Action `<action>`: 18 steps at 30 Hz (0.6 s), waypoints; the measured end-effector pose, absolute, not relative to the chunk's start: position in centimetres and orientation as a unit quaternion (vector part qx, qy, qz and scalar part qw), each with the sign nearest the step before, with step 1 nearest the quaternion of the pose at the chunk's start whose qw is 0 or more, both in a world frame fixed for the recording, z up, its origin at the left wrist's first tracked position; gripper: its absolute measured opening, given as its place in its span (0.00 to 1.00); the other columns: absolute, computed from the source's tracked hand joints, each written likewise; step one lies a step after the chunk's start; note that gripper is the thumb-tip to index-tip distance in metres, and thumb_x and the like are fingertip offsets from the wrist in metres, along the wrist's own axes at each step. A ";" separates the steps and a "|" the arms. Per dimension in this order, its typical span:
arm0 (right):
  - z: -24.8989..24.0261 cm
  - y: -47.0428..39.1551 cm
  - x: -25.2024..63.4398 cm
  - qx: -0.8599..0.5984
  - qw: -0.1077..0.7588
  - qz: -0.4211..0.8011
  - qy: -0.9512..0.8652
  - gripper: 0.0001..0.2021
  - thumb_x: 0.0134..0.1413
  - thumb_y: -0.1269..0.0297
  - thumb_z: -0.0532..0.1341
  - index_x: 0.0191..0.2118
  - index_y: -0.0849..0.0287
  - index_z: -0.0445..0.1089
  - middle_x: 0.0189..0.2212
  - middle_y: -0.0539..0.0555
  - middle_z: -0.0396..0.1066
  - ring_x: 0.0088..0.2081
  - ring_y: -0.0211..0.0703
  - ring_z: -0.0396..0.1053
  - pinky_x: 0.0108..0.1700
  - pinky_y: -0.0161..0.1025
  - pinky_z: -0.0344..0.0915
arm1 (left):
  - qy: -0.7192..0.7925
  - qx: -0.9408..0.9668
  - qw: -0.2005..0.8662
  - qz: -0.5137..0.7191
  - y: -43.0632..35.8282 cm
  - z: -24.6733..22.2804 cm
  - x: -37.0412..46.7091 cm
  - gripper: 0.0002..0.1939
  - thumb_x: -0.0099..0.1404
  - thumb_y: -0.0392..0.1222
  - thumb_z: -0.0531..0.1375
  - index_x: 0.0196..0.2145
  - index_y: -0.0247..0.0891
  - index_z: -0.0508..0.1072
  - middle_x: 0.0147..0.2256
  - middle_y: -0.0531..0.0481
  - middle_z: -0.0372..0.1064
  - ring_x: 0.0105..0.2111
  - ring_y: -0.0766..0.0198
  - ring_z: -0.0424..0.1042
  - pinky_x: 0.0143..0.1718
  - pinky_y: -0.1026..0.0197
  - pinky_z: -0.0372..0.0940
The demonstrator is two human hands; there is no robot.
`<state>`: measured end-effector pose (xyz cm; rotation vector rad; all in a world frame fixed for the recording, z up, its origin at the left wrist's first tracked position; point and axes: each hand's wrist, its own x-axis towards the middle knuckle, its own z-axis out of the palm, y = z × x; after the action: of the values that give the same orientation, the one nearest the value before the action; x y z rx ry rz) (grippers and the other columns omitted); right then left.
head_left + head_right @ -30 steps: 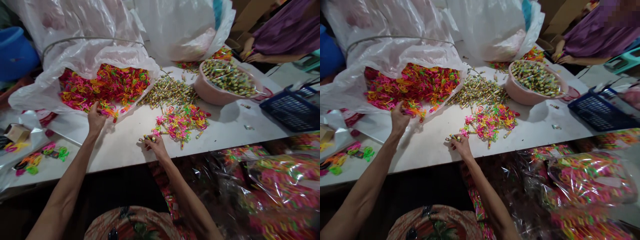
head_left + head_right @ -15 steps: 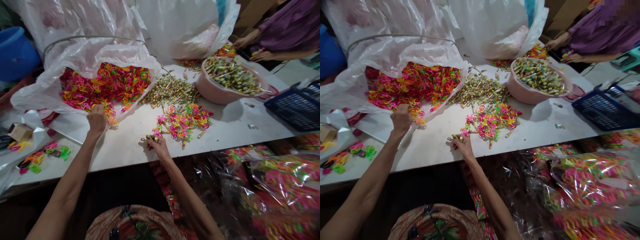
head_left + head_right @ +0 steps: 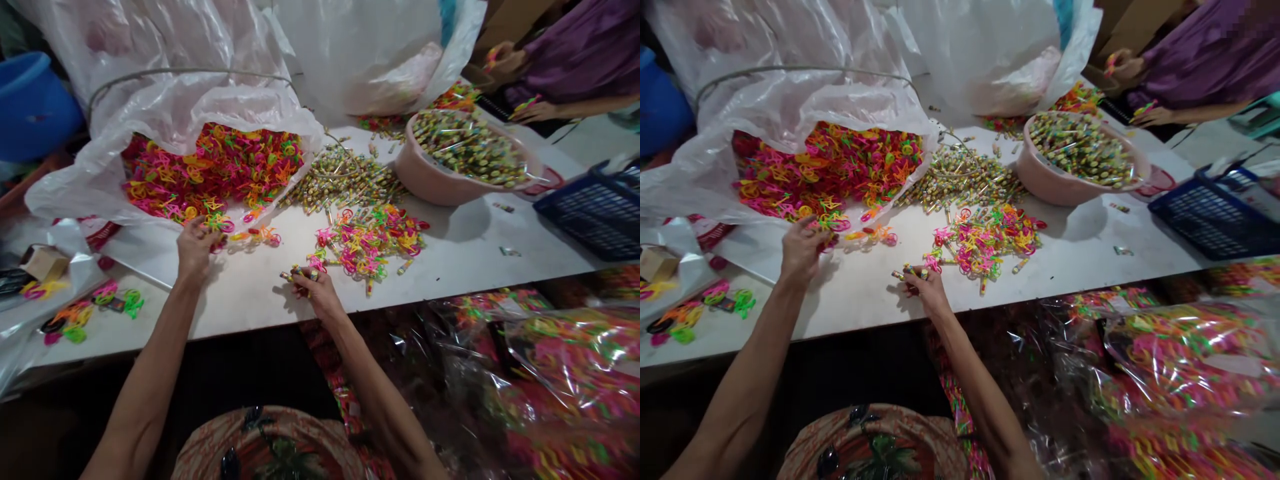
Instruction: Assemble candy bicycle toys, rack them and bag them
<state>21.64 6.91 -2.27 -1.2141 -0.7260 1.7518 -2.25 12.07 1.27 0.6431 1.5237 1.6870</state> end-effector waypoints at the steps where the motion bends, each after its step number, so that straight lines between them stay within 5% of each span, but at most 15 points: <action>1: -1.9 7.0 21.5 -0.477 0.433 0.713 -0.278 0.17 0.28 0.60 0.73 0.28 0.62 0.71 0.21 0.48 0.71 0.21 0.33 0.67 0.21 0.30 0.62 | 0.572 0.234 0.442 0.651 11.3 1.1 -1.6 0.18 0.42 0.28 0.65 0.32 0.36 0.68 0.22 0.60 0.67 0.20 0.70 0.69 0.27 0.64 0.68; 4: -1.1 7.3 20.9 -0.450 0.440 0.730 -0.265 0.17 0.27 0.62 0.73 0.28 0.61 0.72 0.25 0.49 0.73 0.24 0.34 0.70 0.23 0.30 0.64 | 0.531 0.163 0.581 0.595 8.6 0.5 0.5 0.13 0.42 0.27 0.66 0.28 0.35 0.71 0.23 0.54 0.72 0.24 0.67 0.72 0.28 0.64 0.69; 7: -0.8 7.3 20.3 -0.444 0.424 0.735 -0.289 0.15 0.28 0.62 0.72 0.27 0.61 0.71 0.19 0.46 0.69 0.19 0.31 0.65 0.19 0.29 0.58 | 0.512 0.116 0.641 0.559 6.3 -0.1 2.2 0.11 0.45 0.26 0.66 0.26 0.34 0.71 0.24 0.51 0.73 0.25 0.66 0.73 0.26 0.66 0.68; 13: -1.1 7.1 21.1 -0.417 0.358 0.757 -0.354 0.12 0.34 0.62 0.69 0.25 0.61 0.69 0.12 0.43 0.62 0.14 0.28 0.55 0.16 0.28 0.44 | 0.503 0.099 0.673 0.533 4.3 -0.7 4.2 0.12 0.46 0.25 0.67 0.28 0.34 0.71 0.23 0.53 0.73 0.23 0.70 0.71 0.24 0.69 0.67; 18: -1.1 7.0 22.0 -0.410 0.351 0.761 -0.359 0.15 0.33 0.60 0.70 0.27 0.61 0.68 0.18 0.47 0.71 0.13 0.26 0.53 0.16 0.29 0.41 | 0.493 0.101 0.683 0.530 3.9 -1.0 4.7 0.14 0.44 0.27 0.69 0.27 0.35 0.70 0.23 0.54 0.73 0.22 0.70 0.70 0.22 0.69 0.67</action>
<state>22.04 6.99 -1.15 -1.0623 -0.9296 1.9717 4.66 3.94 -1.01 0.2274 1.1054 1.1888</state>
